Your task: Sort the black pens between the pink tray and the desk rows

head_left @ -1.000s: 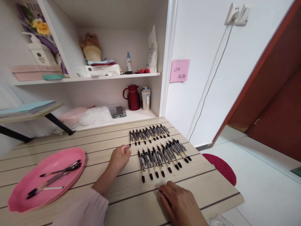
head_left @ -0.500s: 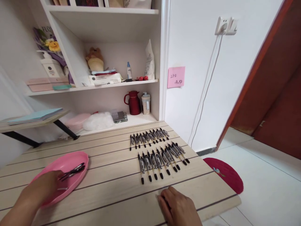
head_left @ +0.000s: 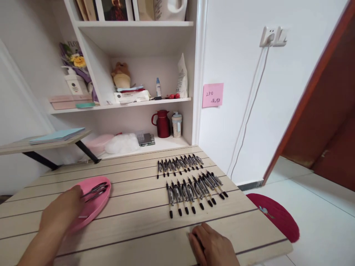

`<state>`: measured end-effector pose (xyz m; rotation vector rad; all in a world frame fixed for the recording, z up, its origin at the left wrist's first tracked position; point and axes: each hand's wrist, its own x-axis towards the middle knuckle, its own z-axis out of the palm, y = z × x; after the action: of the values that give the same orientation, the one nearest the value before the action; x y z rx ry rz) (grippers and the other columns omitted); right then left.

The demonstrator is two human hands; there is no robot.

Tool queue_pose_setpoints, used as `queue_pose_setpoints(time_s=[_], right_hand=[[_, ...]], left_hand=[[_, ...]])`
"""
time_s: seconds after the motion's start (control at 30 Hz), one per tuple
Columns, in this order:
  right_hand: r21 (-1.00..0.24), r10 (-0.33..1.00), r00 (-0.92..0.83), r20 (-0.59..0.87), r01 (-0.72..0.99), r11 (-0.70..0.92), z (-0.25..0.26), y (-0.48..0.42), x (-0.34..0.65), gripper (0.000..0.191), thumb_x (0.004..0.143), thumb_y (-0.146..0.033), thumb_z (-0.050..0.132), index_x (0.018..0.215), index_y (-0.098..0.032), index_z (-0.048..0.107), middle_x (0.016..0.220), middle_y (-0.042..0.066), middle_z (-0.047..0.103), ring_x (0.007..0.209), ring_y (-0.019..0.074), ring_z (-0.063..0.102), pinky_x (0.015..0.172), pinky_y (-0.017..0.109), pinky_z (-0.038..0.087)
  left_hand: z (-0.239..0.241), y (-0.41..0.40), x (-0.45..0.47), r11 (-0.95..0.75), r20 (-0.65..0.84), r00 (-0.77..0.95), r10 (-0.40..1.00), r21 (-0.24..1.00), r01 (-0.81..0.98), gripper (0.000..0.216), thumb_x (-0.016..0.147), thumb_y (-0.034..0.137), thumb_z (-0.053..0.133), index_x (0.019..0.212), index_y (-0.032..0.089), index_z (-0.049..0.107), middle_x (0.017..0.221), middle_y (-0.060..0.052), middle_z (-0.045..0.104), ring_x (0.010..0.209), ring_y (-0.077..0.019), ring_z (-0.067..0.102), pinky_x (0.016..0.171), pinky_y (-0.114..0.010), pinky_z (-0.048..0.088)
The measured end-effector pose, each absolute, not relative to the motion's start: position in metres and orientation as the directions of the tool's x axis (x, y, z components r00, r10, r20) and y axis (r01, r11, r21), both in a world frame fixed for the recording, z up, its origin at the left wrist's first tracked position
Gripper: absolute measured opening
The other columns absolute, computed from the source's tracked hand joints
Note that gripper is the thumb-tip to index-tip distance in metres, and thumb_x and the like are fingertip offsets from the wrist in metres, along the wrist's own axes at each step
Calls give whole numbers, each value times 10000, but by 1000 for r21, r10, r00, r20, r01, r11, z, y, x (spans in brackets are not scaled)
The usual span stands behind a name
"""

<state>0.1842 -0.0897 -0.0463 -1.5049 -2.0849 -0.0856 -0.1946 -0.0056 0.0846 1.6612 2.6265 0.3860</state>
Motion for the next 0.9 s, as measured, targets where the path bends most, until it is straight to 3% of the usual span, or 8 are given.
queue_pose_setpoints(time_s=[0.1, 0.23, 0.33, 0.4, 0.47, 0.57, 0.73, 0.9], right_hand=[[-332, 858, -196, 474, 863, 381, -51, -90, 185, 243, 866, -265, 361, 684, -221, 516, 640, 2, 596, 556, 124, 588, 498, 207, 352], [-510, 914, -169, 370, 785, 352, -43, -84, 188, 265, 851, -309, 365, 657, -212, 518, 616, 3, 594, 558, 130, 569, 499, 212, 348], [-740, 948, -202, 246, 592, 318, -15, -66, 187, 302, 833, -353, 381, 592, -192, 465, 563, -8, 545, 551, 123, 535, 502, 210, 351], [-888, 964, -195, 181, 389, 245, 8, -47, 182, 288, 833, -393, 368, 662, -186, 473, 571, -22, 516, 514, 105, 500, 477, 204, 348], [-976, 975, -205, 85, 180, 124, 27, -27, 172, 276, 813, -452, 383, 793, -190, 466, 570, -47, 497, 429, 86, 447, 406, 191, 308], [-993, 979, -172, 112, 21, 117, 36, -2, 153, 286, 755, -473, 481, 738, -196, 415, 470, -96, 393, 353, 59, 342, 362, 177, 239], [-972, 971, -50, 232, -47, 230, 15, 12, 135, 294, 740, -442, 511, 640, -186, 404, 474, -92, 332, 410, 54, 312, 395, 180, 253], [-976, 983, -68, 169, -150, 157, 6, 10, 136, 300, 699, -427, 566, 627, -186, 402, 489, -88, 355, 424, 56, 347, 404, 179, 284]], left_hand=[[90, -9, -159, 319, 171, -340, 925, 138, 938, 158, 715, 342, 448, 625, 212, 460, 557, -2, 548, 562, -198, 509, 516, -269, 302], [80, -17, -105, 28, 151, -128, 980, 533, 846, 57, 668, 226, 485, 656, 205, 433, 569, 37, 502, 532, -127, 501, 506, -227, 335], [66, -25, -64, 34, -59, 31, 998, 856, 515, 96, 671, 246, 499, 709, 203, 422, 542, 74, 450, 445, -85, 471, 451, -196, 347], [56, -30, -39, 74, -134, 176, 975, 948, 311, 142, 659, 252, 521, 730, 204, 407, 539, 83, 461, 413, -71, 466, 427, -186, 352], [45, -32, -17, 109, -160, 257, 953, 973, 201, 160, 663, 258, 524, 732, 206, 389, 536, 82, 477, 384, -70, 470, 394, -181, 351], [29, -31, 6, 75, -109, 178, 978, 980, 186, 149, 680, 254, 514, 716, 209, 376, 506, 97, 439, 324, -60, 437, 334, -167, 318], [9, -29, 22, 15, -27, 75, 997, 987, 160, 115, 720, 294, 490, 721, 193, 435, 534, 81, 460, 296, -30, 378, 288, -145, 261], [0, -31, 24, 91, -95, 110, 989, 995, 34, 186, 708, 347, 535, 727, 168, 487, 522, 58, 509, 266, -13, 317, 267, -142, 174]])
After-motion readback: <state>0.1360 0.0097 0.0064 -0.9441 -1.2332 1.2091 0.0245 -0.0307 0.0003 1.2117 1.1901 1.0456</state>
